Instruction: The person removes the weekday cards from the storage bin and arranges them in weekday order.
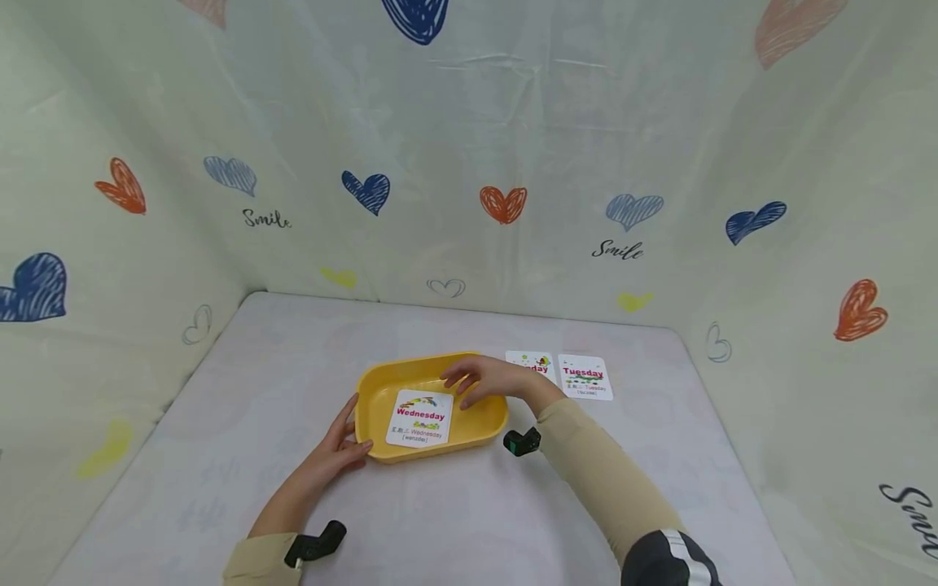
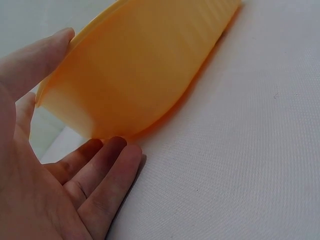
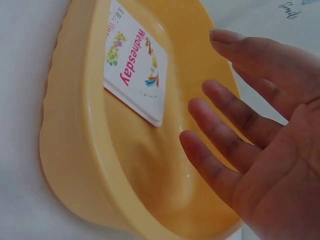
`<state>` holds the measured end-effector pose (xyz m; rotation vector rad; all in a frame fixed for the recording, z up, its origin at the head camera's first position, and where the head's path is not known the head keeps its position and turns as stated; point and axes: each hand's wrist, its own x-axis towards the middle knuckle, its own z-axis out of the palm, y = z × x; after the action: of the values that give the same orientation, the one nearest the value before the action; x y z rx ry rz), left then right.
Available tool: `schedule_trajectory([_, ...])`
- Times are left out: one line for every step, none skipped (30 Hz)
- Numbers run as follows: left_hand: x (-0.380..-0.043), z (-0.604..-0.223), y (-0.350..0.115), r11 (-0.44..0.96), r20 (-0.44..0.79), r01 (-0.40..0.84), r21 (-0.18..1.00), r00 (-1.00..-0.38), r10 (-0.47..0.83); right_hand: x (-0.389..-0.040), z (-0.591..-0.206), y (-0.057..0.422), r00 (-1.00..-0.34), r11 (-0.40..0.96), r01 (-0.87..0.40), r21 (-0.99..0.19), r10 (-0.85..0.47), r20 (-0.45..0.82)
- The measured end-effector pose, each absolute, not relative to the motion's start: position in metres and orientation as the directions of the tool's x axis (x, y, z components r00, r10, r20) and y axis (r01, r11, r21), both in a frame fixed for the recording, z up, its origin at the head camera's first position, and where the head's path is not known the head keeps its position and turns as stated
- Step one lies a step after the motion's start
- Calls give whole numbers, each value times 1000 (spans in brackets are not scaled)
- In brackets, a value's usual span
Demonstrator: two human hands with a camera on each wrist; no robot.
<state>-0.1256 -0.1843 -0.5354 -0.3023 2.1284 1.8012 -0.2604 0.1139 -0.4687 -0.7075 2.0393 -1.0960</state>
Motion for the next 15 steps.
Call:
schedule_trajectory([-126, -536, -184, 178, -383, -368, 913, -922, 53, -261, -470, 113, -597, 495, -130, -859, -731, -330])
schedule_trajectory([-126, -536, -183, 179, -378, -363, 914, -924, 55, -261, -471, 112, -595, 502, -132, -854, -730, -337])
schedule_trajectory([-126, -536, -183, 179, -377, -362, 915, -925, 55, -262, -472, 110, -592, 507, -131, -852, -729, -343])
schedule_trajectory([-126, -536, -183, 178, -377, -362, 915, -925, 54, -262, -473, 109, -591, 513, -129, -848, -727, -350])
schedule_trajectory([-126, -535, -183, 180, -376, -361, 915, -925, 56, -262, -474, 108, -594, 525, -128, -841, -720, -359])
schedule_trajectory([-126, -535, -183, 178, -376, -361, 915, -925, 57, -263, -476, 106, -599, 538, -129, -833, -712, -367])
schedule_trajectory([-126, -534, -183, 178, -376, -361, 915, -925, 56, -263, -476, 104, -604, 553, -131, -823, -703, -376])
schedule_trajectory([-126, -534, -183, 179, -377, -362, 915, -925, 55, -264, -476, 102, -610, 568, -132, -813, -693, -385])
schedule_trajectory([-125, -533, -183, 179, -380, -365, 914, -924, 53, -264, -477, 100, -615, 581, -130, -804, -683, -394])
schedule_trajectory([-125, -533, -183, 180, -380, -366, 913, -923, 53, -265, -477, 99, -621, 595, -127, -794, -672, -404])
schedule_trajectory([-125, -533, -183, 183, -382, -367, 912, -923, 54, -265, -478, 97, -626, 605, -124, -786, -662, -411])
schedule_trajectory([-125, -533, -183, 181, -384, -369, 912, -922, 54, -266, -479, 96, -629, 611, -119, -783, -656, -417])
schedule_trajectory([-125, -532, -183, 182, -384, -369, 911, -922, 54, -267, -480, 94, -629, 616, -118, -779, -653, -421])
schedule_trajectory([-125, -532, -184, 183, -386, -371, 910, -921, 53, -268, -481, 92, -628, 616, -118, -779, -653, -422])
schedule_trajectory([-125, -532, -184, 183, -387, -372, 910, -921, 53, -269, -483, 91, -629, 616, -118, -779, -653, -422])
